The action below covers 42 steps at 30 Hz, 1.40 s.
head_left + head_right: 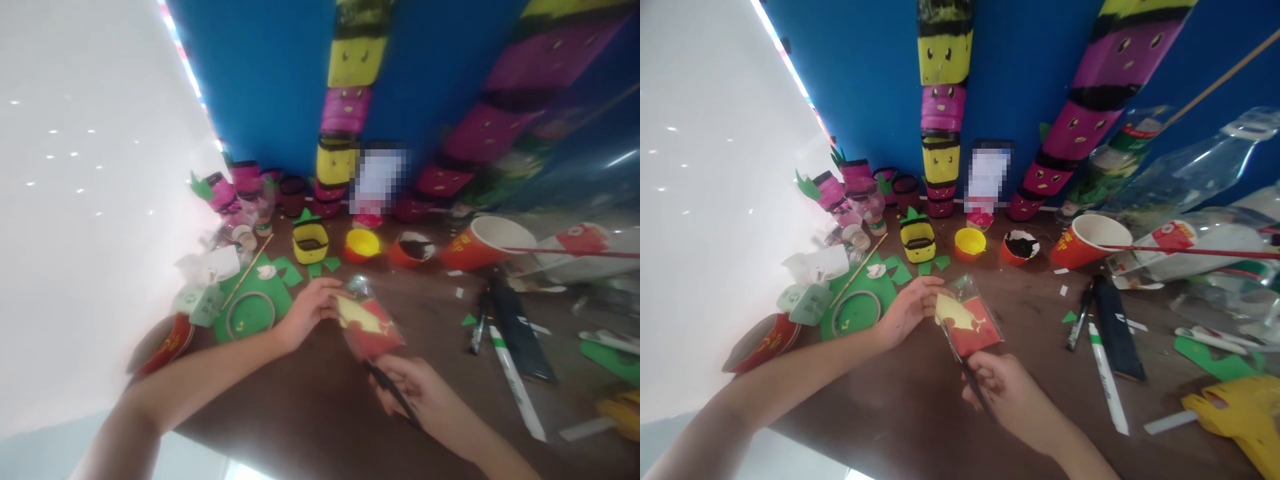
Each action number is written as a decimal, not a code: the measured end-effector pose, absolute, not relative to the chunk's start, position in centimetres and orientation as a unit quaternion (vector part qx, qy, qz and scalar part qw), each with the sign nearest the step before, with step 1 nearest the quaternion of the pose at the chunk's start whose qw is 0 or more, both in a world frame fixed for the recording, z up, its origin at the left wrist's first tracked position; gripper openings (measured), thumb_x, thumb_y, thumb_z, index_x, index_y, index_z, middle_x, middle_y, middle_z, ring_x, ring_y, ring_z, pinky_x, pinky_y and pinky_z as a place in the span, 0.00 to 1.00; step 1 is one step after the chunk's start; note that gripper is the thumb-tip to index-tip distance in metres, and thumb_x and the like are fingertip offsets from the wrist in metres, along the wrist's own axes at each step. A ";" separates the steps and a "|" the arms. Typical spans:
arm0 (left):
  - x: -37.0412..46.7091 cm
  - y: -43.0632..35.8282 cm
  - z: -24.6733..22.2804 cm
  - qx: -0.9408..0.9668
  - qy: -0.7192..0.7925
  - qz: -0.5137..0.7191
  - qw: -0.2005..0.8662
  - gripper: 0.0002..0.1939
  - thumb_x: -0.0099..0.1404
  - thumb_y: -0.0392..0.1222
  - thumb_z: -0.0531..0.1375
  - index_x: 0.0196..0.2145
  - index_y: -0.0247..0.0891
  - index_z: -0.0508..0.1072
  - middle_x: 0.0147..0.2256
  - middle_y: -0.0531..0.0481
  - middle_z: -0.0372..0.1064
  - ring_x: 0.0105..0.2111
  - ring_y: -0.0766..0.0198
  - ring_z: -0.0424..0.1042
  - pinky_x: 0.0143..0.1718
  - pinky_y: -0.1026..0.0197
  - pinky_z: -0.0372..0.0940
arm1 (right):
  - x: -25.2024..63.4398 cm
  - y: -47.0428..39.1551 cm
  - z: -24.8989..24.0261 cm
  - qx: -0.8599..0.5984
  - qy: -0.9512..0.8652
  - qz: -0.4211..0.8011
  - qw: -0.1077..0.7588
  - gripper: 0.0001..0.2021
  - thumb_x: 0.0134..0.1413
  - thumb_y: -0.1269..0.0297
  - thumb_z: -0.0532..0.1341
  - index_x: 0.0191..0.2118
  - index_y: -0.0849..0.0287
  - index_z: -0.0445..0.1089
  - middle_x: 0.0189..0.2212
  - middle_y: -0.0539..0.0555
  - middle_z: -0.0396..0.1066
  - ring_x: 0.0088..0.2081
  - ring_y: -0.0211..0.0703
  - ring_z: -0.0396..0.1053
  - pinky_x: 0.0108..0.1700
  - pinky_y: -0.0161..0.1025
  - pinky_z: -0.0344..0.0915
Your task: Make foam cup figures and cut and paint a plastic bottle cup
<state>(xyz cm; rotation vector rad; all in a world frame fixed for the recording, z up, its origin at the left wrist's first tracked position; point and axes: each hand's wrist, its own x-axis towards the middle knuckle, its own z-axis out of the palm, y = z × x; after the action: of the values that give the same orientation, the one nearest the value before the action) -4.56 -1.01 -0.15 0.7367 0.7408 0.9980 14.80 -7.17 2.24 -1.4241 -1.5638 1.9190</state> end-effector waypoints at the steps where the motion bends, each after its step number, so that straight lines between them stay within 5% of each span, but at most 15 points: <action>1: -4.6 -0.9 0.0 0.328 0.338 0.452 0.757 0.22 0.54 0.54 0.60 0.40 0.33 0.68 0.37 0.43 0.70 0.35 0.62 0.69 0.38 0.60 0.62 | 14.8 -7.2 2.3 -0.490 -0.544 0.667 0.137 0.07 0.45 0.63 0.59 0.25 0.60 0.63 0.18 0.47 0.62 0.22 0.33 0.60 0.26 0.33 0.55; 11: -5.3 -1.2 0.1 0.408 0.291 0.405 0.765 0.13 0.58 0.43 0.58 0.35 0.33 0.78 0.47 0.41 0.67 0.44 0.56 0.67 0.44 0.59 0.62 | 15.2 -7.3 1.5 -0.468 -0.536 0.696 0.096 0.09 0.49 0.62 0.59 0.26 0.61 0.63 0.18 0.47 0.63 0.22 0.32 0.60 0.26 0.32 0.54; 42: -5.8 -1.1 -0.7 0.501 0.183 0.291 0.794 0.21 0.60 0.50 0.52 0.37 0.31 0.78 0.44 0.38 0.69 0.43 0.51 0.69 0.45 0.55 0.60 | 15.6 -7.2 1.7 -0.432 -0.519 0.734 0.066 0.05 0.48 0.65 0.57 0.26 0.62 0.64 0.17 0.46 0.62 0.20 0.31 0.60 0.23 0.30 0.53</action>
<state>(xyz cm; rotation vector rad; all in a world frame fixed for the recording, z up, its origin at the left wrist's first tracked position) -5.83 -1.12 -0.65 1.0770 0.3942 0.6256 15.58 -7.18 1.73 -1.3036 -1.5664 2.2156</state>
